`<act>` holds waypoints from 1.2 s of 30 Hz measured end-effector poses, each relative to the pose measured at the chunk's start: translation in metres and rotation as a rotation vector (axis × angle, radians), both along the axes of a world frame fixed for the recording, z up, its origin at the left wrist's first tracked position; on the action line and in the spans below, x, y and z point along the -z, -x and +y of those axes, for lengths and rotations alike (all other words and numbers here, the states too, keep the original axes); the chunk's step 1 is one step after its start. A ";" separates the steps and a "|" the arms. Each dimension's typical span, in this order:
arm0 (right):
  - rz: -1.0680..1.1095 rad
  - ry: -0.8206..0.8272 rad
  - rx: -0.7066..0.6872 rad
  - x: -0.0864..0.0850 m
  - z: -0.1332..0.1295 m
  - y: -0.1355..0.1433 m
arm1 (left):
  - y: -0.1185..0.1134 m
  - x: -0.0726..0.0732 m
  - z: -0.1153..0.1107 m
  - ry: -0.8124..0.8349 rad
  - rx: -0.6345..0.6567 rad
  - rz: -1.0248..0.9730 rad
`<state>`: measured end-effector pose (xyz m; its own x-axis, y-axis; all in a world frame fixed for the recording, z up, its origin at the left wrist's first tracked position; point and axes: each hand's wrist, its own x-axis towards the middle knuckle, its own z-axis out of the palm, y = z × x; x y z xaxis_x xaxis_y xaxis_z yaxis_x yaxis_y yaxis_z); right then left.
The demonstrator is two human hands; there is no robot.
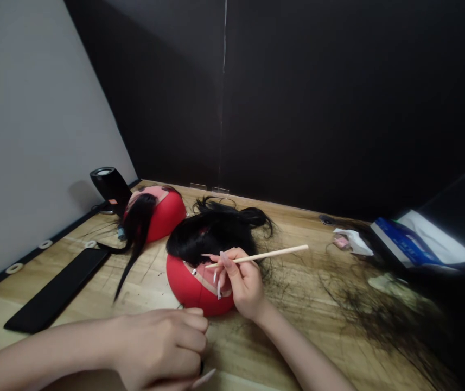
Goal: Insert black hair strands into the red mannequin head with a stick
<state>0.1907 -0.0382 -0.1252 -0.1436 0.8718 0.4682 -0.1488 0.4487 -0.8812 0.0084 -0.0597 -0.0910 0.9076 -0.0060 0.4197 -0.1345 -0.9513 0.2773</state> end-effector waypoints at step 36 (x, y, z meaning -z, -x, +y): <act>-0.017 0.172 0.006 -0.007 0.008 -0.003 | -0.002 -0.009 0.000 0.586 0.111 -0.081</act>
<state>0.1938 -0.0306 -0.1180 -0.1446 0.9399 0.3093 -0.1314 0.2916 -0.9475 0.0101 -0.0599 -0.0825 0.8797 0.1543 0.4498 -0.2673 -0.6217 0.7362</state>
